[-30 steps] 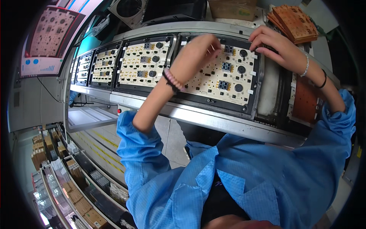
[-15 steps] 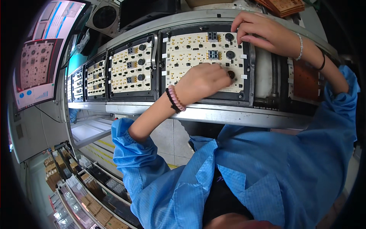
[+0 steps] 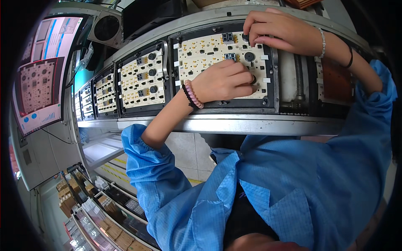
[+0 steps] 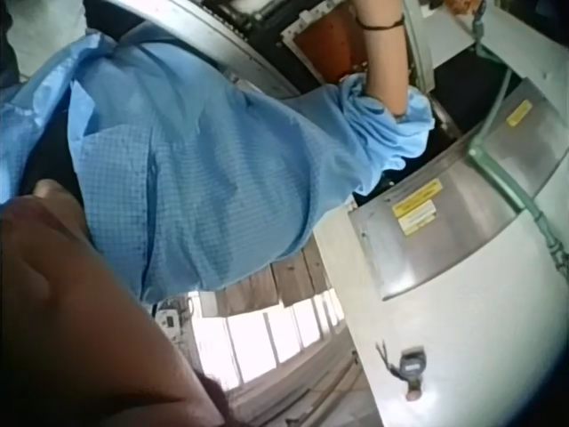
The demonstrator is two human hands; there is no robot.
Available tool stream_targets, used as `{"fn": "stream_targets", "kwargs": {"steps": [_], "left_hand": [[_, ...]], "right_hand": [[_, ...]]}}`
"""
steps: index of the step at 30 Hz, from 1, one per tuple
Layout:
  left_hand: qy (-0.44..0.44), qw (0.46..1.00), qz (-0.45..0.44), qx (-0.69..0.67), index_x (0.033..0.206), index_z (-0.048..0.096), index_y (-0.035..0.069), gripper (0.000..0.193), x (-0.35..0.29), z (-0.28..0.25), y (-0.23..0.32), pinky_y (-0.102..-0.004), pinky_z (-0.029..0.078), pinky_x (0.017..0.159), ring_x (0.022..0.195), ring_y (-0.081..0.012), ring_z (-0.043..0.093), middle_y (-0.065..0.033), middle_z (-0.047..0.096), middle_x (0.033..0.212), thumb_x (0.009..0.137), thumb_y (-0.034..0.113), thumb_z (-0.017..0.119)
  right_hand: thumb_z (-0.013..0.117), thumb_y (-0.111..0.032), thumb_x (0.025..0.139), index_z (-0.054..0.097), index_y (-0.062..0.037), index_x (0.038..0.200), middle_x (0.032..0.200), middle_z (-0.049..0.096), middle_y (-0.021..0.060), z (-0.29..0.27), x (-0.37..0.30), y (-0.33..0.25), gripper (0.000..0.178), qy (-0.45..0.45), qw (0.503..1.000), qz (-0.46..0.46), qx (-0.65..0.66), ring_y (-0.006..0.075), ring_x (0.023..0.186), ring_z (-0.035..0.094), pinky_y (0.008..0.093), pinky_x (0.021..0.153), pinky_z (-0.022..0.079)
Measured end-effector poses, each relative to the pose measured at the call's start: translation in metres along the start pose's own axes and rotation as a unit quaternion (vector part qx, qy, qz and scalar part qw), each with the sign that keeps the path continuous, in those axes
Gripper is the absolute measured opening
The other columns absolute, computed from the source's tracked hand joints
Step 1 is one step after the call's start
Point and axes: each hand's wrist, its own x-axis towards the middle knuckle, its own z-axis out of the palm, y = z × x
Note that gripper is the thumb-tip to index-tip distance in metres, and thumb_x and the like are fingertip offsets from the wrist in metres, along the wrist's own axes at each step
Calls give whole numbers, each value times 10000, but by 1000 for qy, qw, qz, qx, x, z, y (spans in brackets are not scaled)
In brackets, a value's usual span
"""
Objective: The person inserts small electronic components onto circuit boards on a conveyor line by hand and places template covers over the assembled boards.
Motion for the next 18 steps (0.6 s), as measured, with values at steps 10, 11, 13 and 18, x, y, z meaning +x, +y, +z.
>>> {"fn": "stream_targets", "kwargs": {"steps": [10,11,13,18], "left_hand": [[-8,1000,13,-9,897,679,197,164,4,-4,-7,-256,486,690,835,-138,576,30,558,884,739,152,694],[-16,1000,26,-2,916,708,194,203,4,-5,-7,-260,501,663,813,-140,591,32,575,880,719,151,730],[-8,1000,22,-12,921,706,194,206,3,-1,-8,-259,497,655,805,-139,587,32,571,878,721,151,726],[-13,1000,11,-18,948,700,196,233,3,1,-6,-258,492,687,818,-142,588,32,569,882,719,152,718]], "right_hand": [[565,-205,1007,645,-101,1078,1144,583,57,-4,5,8,149,-43,996,-15,71,217,1069,564,363,938,397],[565,-205,1007,645,-101,1078,1144,583,57,-4,6,8,149,-43,996,-14,72,217,1069,564,363,938,397],[564,-199,1006,646,-91,1070,1119,587,58,-1,9,6,150,-35,997,-23,66,206,1052,572,366,914,410],[558,-183,1008,658,-74,1041,1079,597,69,39,25,51,152,181,929,-324,5,212,1007,592,347,871,437]]}}
